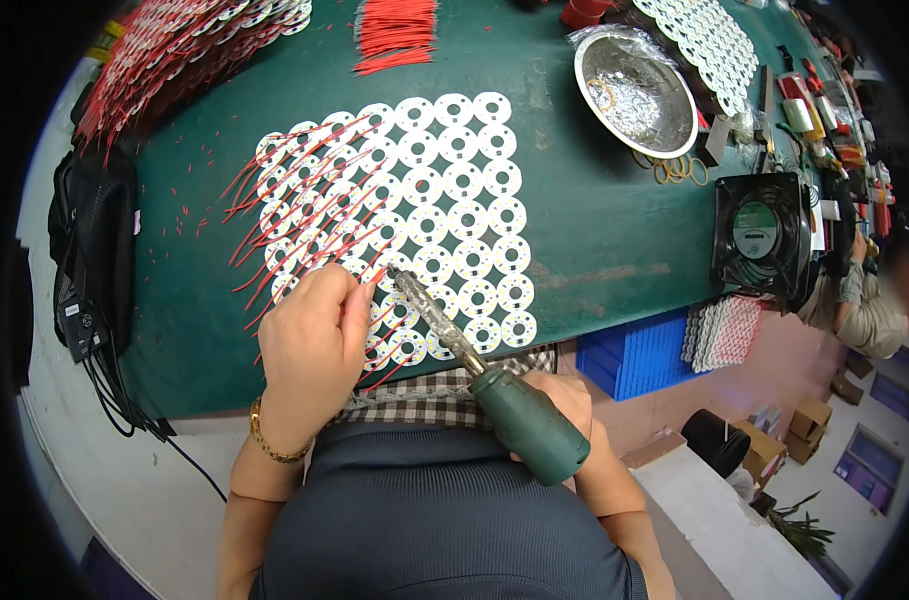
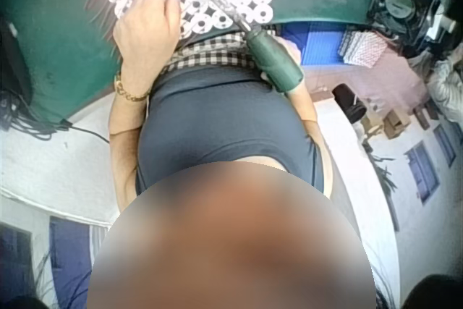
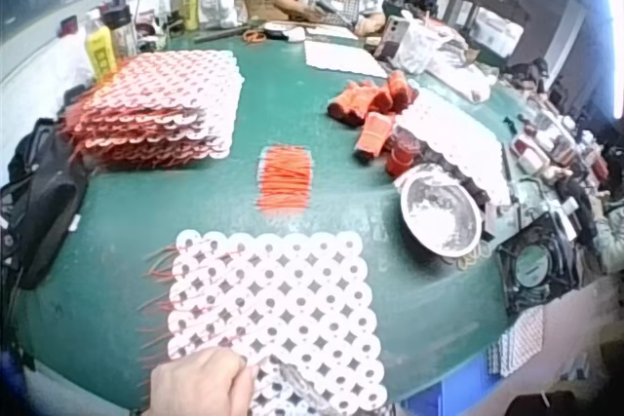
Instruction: The person solders red wires onto a circular LED PCB matrix with a soldering iron at a factory workbench.
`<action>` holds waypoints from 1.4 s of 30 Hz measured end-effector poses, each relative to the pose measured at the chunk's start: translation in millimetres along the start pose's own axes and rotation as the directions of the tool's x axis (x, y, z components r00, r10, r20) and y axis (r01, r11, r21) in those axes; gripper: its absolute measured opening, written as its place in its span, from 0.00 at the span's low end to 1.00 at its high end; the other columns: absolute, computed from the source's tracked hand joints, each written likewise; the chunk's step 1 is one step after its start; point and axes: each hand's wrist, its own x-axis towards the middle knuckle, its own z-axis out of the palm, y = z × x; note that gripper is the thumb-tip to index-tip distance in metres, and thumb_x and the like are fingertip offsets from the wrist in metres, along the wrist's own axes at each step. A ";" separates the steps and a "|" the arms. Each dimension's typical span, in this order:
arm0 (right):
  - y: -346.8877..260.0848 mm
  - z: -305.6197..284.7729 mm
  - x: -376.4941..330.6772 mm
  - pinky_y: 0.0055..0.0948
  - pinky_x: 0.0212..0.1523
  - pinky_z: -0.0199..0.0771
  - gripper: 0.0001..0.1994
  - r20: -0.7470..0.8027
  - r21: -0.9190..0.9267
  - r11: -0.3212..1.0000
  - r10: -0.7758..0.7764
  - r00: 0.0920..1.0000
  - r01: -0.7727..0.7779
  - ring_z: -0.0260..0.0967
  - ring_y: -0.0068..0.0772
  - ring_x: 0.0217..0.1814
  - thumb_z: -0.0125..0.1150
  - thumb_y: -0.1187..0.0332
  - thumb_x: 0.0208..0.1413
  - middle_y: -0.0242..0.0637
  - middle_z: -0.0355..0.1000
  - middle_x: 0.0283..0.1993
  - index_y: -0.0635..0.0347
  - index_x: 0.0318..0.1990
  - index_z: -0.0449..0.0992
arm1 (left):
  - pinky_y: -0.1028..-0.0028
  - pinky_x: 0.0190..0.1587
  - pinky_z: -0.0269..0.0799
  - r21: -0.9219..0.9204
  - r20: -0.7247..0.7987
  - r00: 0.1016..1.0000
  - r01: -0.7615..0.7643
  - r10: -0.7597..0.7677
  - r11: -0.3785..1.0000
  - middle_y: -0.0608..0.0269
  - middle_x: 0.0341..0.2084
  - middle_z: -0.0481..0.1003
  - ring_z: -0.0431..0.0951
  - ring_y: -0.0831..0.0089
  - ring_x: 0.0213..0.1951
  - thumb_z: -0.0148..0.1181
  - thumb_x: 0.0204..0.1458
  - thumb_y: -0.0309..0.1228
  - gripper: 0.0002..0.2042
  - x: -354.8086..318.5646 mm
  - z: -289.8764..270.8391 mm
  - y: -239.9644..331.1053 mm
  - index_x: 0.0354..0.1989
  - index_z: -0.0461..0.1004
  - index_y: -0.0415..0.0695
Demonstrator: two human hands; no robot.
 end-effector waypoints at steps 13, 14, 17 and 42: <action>4.6 5.0 -3.7 0.31 0.29 0.74 0.31 -0.094 -0.027 0.997 -0.079 0.992 0.077 0.76 0.40 0.27 0.76 0.48 0.33 0.39 0.76 0.30 0.65 0.38 0.75 | 0.65 0.21 0.64 0.052 -0.006 0.999 -0.035 0.035 0.998 0.59 0.17 0.66 0.70 0.62 0.18 0.59 0.53 0.28 0.09 -0.6 2.2 -0.4 0.25 0.66 0.43; 3.1 3.2 -5.2 0.33 0.30 0.74 0.30 -0.090 -0.003 0.999 -0.052 0.995 0.052 0.75 0.41 0.27 0.75 0.49 0.34 0.39 0.76 0.30 0.65 0.39 0.76 | 0.65 0.21 0.64 0.054 -0.015 0.999 -0.042 0.042 0.998 0.59 0.17 0.66 0.70 0.62 0.18 0.59 0.53 0.28 0.09 -0.9 2.0 -0.4 0.24 0.66 0.43; -21.9 -2.9 -0.2 0.31 0.30 0.72 0.22 -0.078 -0.062 0.994 0.086 0.993 -0.091 0.73 0.36 0.26 0.69 0.52 0.42 0.35 0.75 0.28 0.62 0.36 0.76 | 0.65 0.22 0.64 0.043 -0.010 0.999 -0.033 0.034 0.999 0.59 0.17 0.66 0.70 0.61 0.19 0.60 0.53 0.28 0.10 -1.4 0.6 -0.7 0.24 0.66 0.43; -17.3 5.9 -17.3 0.25 0.24 0.70 0.11 -0.160 0.109 0.953 0.298 0.941 -0.283 0.72 0.26 0.22 0.59 0.61 0.54 0.33 0.74 0.24 0.59 0.32 0.78 | 0.66 0.22 0.64 -0.025 0.008 0.997 -0.070 0.071 0.997 0.60 0.19 0.68 0.70 0.62 0.20 0.60 0.53 0.30 0.08 -5.0 3.7 1.7 0.26 0.68 0.43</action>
